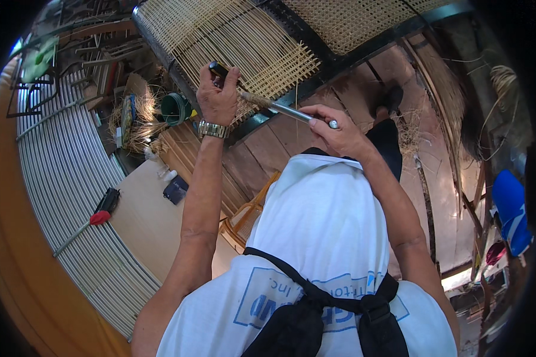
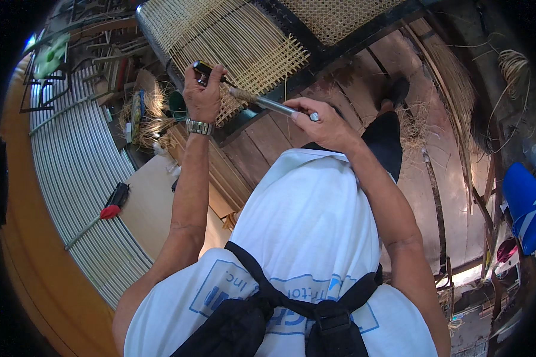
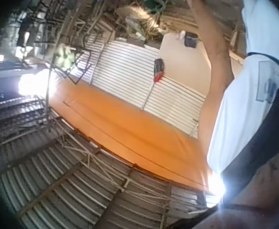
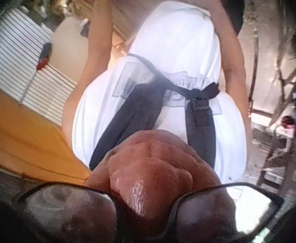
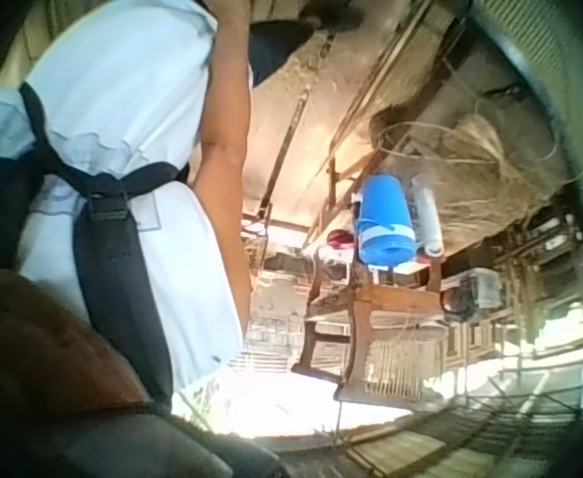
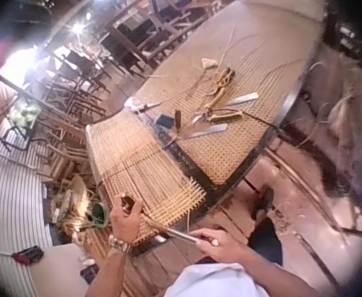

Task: Repairing or weaving a cane mat onto a wooden furniture frame using a metal punch and hammer.

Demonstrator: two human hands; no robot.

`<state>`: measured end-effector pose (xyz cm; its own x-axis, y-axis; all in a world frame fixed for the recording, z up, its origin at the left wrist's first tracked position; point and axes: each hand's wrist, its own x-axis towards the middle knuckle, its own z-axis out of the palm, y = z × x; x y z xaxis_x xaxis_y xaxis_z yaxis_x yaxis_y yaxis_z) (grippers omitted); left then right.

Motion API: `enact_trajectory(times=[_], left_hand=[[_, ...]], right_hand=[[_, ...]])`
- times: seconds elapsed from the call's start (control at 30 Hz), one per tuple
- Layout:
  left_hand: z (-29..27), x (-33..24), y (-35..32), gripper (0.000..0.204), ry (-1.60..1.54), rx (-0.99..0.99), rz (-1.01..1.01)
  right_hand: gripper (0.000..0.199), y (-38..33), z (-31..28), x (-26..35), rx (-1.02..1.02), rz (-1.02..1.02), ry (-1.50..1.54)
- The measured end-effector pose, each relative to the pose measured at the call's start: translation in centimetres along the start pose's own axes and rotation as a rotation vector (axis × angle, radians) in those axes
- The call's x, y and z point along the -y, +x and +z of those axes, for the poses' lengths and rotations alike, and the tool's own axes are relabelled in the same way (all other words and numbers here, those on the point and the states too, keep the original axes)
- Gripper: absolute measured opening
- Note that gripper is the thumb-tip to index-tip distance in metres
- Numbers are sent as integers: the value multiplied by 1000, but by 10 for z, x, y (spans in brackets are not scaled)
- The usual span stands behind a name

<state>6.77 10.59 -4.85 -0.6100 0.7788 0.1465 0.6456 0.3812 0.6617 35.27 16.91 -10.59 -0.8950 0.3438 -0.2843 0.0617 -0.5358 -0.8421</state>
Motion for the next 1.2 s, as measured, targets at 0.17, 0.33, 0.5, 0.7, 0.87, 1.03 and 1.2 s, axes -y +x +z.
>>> enact_trajectory(times=[0.17, 0.33, 0.5, 0.7, 0.87, 1.03, 1.2], left_hand=[[-1, -2, 10, 38, -8, -11, -15], [7, -14, 19, 39, 100, 132, 19], [7, -5, 38, 38, 70, 193, 57], [9, -1, 21, 39, -5, 188, 34], [7, 3, 10, 40, -3, 201, 42], [-23, 12, 13, 34, -228, -51, 35], [-40, 37, 11, 28, -546, -258, -161]], right_hand=[[36, -18, -10, -8, -111, 37, 136], [34, -6, -19, -12, -324, 80, 197], [34, 2, -16, -7, -140, 115, 210], [34, -8, -14, -8, -315, 55, 264], [35, -11, -3, -2, -137, 74, 111], [46, -37, -13, 7, -405, -78, 325], [45, -65, -56, -8, -416, -12, 370]])
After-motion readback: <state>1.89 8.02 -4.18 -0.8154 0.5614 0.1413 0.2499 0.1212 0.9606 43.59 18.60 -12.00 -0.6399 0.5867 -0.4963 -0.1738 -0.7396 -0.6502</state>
